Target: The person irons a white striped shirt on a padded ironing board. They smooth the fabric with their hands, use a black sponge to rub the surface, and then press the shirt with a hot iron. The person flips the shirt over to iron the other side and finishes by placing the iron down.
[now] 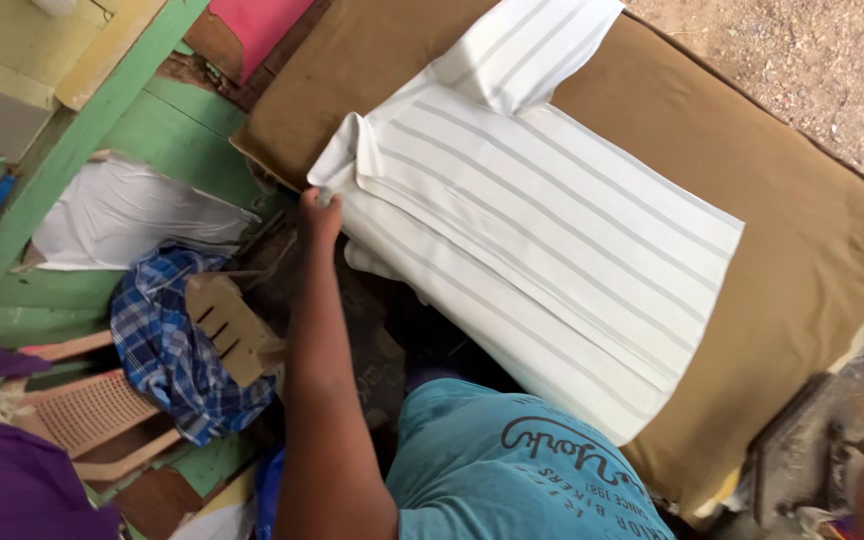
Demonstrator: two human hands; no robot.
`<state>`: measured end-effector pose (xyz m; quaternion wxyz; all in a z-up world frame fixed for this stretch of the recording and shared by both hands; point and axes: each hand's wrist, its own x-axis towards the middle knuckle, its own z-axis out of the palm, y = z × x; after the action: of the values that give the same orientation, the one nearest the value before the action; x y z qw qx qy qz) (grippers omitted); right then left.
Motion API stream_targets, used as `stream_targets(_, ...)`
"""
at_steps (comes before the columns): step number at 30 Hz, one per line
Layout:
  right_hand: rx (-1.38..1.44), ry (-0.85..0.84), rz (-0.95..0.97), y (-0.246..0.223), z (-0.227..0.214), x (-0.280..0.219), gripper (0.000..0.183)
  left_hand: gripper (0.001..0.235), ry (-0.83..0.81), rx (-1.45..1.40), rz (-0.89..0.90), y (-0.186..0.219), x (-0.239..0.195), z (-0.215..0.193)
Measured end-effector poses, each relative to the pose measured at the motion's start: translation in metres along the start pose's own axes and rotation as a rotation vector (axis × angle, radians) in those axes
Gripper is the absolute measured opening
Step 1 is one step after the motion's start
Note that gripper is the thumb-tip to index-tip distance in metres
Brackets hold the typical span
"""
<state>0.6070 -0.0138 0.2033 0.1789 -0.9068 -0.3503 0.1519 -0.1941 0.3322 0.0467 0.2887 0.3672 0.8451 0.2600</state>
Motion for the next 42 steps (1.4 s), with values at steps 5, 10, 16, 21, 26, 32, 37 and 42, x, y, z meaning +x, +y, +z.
stream_targets(5,-0.130,-0.088,-0.300,-0.093,0.120,-0.035,0.026,0.093,0.012,0.528,0.238,0.063,0.033,0.020)
stream_targets(10,-0.226,0.066,-0.013,-0.149,0.169,-0.056,0.053,0.118,-0.225,0.650,0.091,0.091,0.082,0.024)
stream_targets(16,0.304,-0.265,0.468,-0.144,0.169,-0.046,0.013,0.092,-0.425,0.546,0.079,0.072,0.114,0.054)
stream_targets(21,0.542,-0.272,0.478,-0.131,0.170,-0.043,0.009,0.065,-0.499,0.504,0.269,0.043,0.110,0.056)
stream_targets(26,0.589,-0.247,0.591,-0.099,0.182,-0.048,0.009,0.056,-0.691,0.650,0.557,0.062,0.102,-0.018)
stream_targets(32,0.808,-0.428,0.747,-0.064,0.181,-0.042,0.012,0.049,-0.752,0.718,0.488,0.195,0.034,-0.159)
stream_targets(37,1.217,-0.478,0.687,-0.051,0.183,-0.041,0.026,0.041,-0.793,0.798,0.698,0.310,0.026,-0.154)
stream_targets(42,1.508,-0.332,0.520,-0.083,0.209,-0.006,0.022,0.034,-0.777,0.834,1.022,0.441,0.028,-0.114)
